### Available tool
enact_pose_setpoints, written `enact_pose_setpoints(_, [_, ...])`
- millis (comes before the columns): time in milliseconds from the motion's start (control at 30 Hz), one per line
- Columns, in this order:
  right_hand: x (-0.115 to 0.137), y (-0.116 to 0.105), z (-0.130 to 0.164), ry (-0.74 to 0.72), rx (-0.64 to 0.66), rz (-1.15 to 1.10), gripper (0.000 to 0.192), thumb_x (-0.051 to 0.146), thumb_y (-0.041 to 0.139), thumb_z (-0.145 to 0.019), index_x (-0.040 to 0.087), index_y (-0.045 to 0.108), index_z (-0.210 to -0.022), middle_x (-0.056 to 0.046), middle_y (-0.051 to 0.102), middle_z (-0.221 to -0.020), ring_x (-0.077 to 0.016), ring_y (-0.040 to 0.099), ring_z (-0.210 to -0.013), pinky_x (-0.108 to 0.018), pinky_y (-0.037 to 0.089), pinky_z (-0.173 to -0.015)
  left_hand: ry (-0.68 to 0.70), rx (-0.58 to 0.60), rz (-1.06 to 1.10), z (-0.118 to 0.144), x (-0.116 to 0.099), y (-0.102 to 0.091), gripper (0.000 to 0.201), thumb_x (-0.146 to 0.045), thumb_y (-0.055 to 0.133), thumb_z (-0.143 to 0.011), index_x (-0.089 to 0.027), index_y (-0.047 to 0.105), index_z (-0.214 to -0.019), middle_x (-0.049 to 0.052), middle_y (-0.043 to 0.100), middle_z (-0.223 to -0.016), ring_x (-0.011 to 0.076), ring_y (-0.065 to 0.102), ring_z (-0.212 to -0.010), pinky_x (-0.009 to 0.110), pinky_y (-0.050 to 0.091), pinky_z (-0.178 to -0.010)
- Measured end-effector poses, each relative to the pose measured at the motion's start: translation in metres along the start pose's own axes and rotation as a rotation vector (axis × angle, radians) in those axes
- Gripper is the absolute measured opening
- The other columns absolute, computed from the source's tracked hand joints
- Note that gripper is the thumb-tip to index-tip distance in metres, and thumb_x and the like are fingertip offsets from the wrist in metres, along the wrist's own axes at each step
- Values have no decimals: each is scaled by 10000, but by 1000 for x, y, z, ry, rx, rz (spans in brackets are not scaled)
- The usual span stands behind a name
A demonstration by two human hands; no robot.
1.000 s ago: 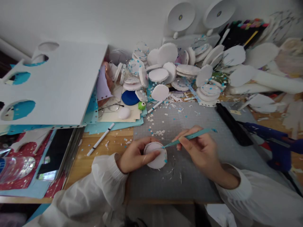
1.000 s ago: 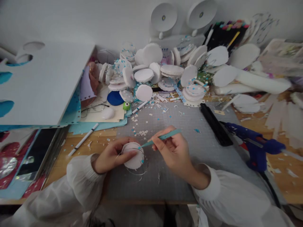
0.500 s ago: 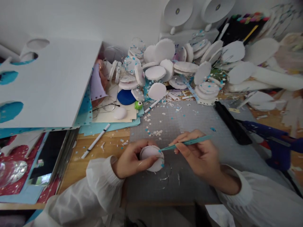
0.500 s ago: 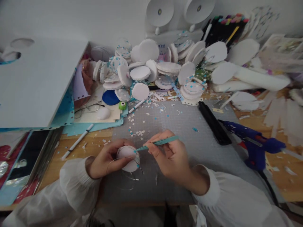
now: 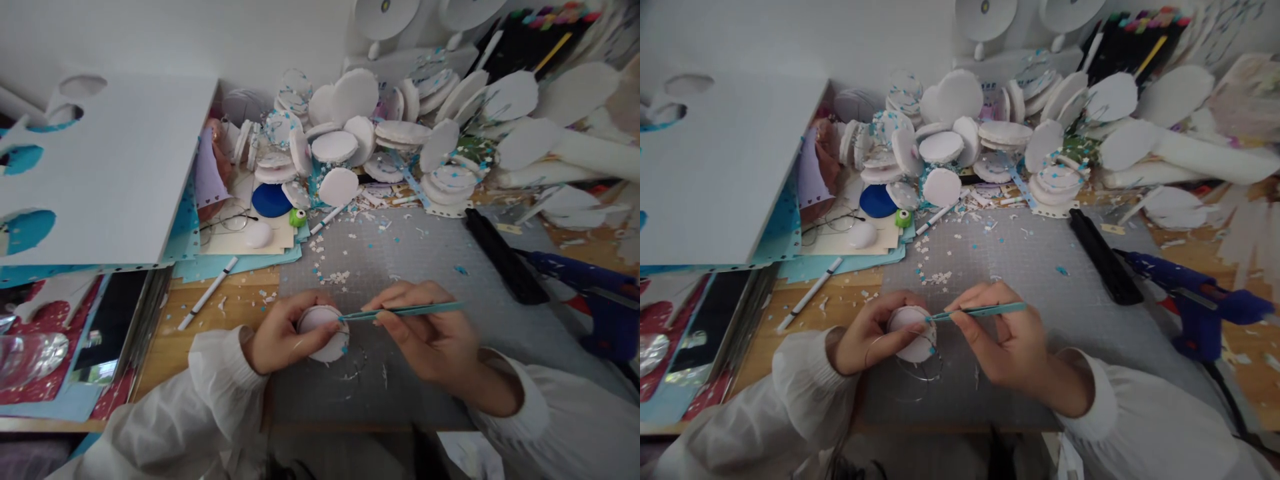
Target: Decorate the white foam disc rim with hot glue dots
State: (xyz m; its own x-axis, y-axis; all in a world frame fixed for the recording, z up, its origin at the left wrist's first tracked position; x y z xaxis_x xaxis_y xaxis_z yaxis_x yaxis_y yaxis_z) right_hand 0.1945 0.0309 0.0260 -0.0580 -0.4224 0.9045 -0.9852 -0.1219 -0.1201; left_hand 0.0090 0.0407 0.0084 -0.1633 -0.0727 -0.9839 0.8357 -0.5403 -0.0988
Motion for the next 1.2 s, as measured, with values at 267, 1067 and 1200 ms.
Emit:
enact_pose_setpoints(267, [8, -2, -1, -193, 40, 167, 279, 51, 579, -770, 246, 563, -969, -25, 678, -822, -166, 667, -735, -312, 564, -611, -5, -12, 37, 1, 4, -1, 208, -317, 614, -818, -127, 572, -889, 18, 568, -719, 98, 492, -597, 183, 404, -521])
enact_pose_setpoints(1067, [-48, -13, -6, 422, -290, -254, 133, 327, 704, -773, 242, 603, -765, -10, 633, -732, -136, 579, -581, -277, 498, -494, -217, -144, 260, 3, 5, -4, 387, -462, 735, -661, -141, 521, -693, -35, 506, -528, 54, 427, -423, 154, 334, -399])
enact_pose_setpoints(1200, [-49, -14, -7, 438, -327, -268, 142, 328, 725, -751, 243, 612, -767, -6, 632, -733, -131, 574, -579, -278, 488, -507, -172, -124, 209, 3, 3, -5, 358, -447, 712, -691, -143, 525, -711, -43, 481, -538, 52, 405, -436, 156, 317, -408])
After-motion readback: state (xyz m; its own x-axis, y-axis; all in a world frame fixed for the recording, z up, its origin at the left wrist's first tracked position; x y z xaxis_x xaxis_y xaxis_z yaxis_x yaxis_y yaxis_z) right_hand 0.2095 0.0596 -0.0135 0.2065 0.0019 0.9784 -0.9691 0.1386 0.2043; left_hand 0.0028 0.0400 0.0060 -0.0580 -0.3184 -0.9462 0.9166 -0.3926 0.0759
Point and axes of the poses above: each hand's wrist, its own z-axis away from the middle knuckle, its own y-axis out of the palm, x = y × z, the point moved 3 cm from there along -z, towards the middle knuckle
